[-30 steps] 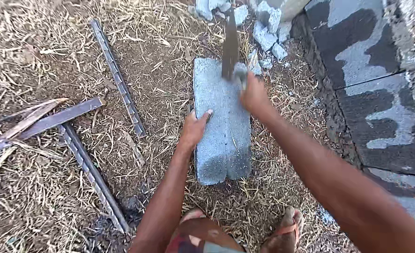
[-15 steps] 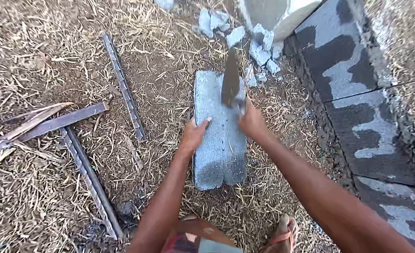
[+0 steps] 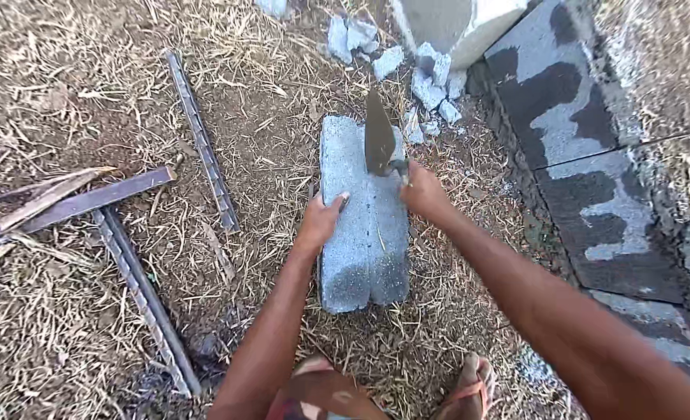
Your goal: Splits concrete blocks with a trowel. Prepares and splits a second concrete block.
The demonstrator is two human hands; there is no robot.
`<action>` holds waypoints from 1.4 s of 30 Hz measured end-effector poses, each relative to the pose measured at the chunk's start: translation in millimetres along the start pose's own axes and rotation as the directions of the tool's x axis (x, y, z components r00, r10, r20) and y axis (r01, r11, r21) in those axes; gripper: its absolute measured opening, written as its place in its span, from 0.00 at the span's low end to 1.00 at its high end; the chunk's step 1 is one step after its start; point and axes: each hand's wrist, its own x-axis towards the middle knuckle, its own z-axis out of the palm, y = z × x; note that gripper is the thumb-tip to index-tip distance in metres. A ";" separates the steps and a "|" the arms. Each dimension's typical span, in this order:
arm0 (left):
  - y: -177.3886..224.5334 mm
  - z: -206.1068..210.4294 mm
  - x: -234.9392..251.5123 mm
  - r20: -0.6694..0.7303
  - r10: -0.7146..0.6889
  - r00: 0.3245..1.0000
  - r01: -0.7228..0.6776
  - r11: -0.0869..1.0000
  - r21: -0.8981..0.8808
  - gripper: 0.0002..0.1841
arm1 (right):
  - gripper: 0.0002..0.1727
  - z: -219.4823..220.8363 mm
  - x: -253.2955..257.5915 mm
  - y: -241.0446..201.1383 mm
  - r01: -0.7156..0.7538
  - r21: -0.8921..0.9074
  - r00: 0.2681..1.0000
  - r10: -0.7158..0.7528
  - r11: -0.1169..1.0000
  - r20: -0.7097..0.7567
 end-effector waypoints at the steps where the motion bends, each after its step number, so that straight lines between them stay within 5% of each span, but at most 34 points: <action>1: 3.4 -0.6 0.8 -0.003 -0.003 1.000 0.003 1.000 -0.007 0.27 | 0.28 -9.5 18.6 -6.4 0.005 -0.037 1.000 -0.004 0.999 0.010; 5: 7.8 -0.7 -5.6 0.014 -0.022 1.000 0.022 0.999 -0.024 0.26 | 0.30 -19.5 63.4 -31.9 -0.011 -0.046 0.998 0.008 0.999 -0.070; 10: 4.8 0.6 -0.2 0.005 -0.004 1.000 0.004 1.000 -0.008 0.28 | 0.28 12.4 -23.5 -7.8 -0.003 -0.005 0.997 0.002 1.000 -0.071; 16: 8.8 0.9 0.2 0.000 -0.032 0.999 0.032 0.999 -0.003 0.28 | 0.32 -17.1 57.7 -23.8 -0.030 -0.007 0.999 0.029 1.000 -0.046; 20: 5.8 -1.3 -6.5 0.000 -0.012 1.000 0.012 1.000 0.001 0.29 | 0.33 19.5 -27.2 -8.9 -0.016 0.088 0.992 0.027 0.996 -0.126; 22: 8.0 0.6 -4.8 0.000 -0.006 1.000 0.006 1.000 -0.019 0.27 | 0.29 25.0 -53.6 7.2 -0.050 0.062 0.998 0.052 0.997 -0.036; 30: 9.6 -0.3 -10.2 -0.002 -0.029 1.000 0.029 0.999 -0.023 0.26 | 0.32 -15.7 81.9 -39.7 -0.045 0.018 0.998 0.046 0.999 -0.044; 38: -0.7 -1.0 -2.2 0.007 -0.033 0.999 0.033 0.999 -0.007 0.28 | 0.30 16.2 -5.0 -7.1 -0.034 0.104 0.995 0.043 0.994 -0.089; 42: 4.5 0.0 -6.9 0.004 -0.047 0.999 0.047 0.999 -0.007 0.28 | 0.29 -2.8 33.1 -14.8 -0.055 0.038 0.997 0.057 0.998 -0.057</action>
